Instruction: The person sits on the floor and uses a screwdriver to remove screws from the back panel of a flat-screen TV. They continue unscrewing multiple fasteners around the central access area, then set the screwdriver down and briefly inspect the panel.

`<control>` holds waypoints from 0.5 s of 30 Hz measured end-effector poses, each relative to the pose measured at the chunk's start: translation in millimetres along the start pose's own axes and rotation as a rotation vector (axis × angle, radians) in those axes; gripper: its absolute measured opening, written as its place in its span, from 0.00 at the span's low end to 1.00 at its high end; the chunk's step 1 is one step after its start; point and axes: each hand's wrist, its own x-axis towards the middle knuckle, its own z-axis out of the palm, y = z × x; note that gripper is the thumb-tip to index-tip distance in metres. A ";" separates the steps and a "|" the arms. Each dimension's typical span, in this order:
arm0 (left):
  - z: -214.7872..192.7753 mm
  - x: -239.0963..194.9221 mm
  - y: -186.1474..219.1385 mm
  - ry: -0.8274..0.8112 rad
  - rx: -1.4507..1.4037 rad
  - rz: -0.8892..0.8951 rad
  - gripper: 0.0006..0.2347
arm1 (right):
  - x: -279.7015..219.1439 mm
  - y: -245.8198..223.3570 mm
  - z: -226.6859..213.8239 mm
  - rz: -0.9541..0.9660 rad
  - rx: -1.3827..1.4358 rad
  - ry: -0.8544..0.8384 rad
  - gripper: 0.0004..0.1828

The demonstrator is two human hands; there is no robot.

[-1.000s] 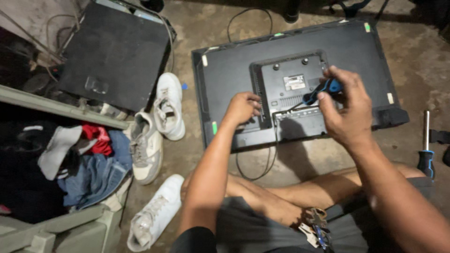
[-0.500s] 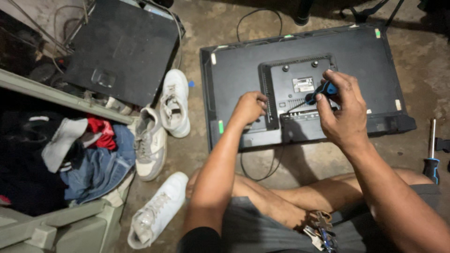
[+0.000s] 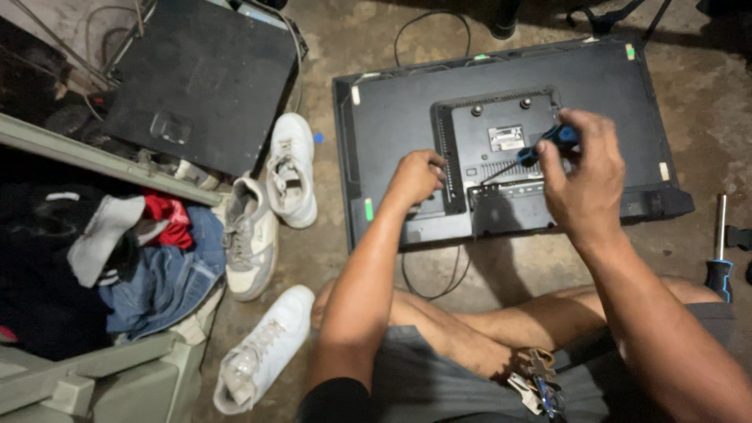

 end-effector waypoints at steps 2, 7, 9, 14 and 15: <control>0.2 -0.5 -0.8 0.004 -0.016 0.007 0.11 | 4.8 2.7 -0.2 0.047 -0.057 0.023 0.19; -1.5 0.7 -1.9 0.007 0.052 0.065 0.13 | 25.9 0.7 -11.4 0.094 -0.280 -0.057 0.27; 0.5 1.8 -4.9 -0.010 0.009 0.032 0.13 | 36.0 -2.2 -13.9 0.064 -0.356 -0.156 0.29; 5.5 9.4 -15.4 -0.031 0.010 0.061 0.14 | 51.5 -10.7 -20.3 -0.055 -0.224 -0.426 0.31; 5.8 11.1 -18.7 -0.041 0.003 0.049 0.14 | 53.1 -11.9 -20.3 -0.089 -0.196 -0.433 0.28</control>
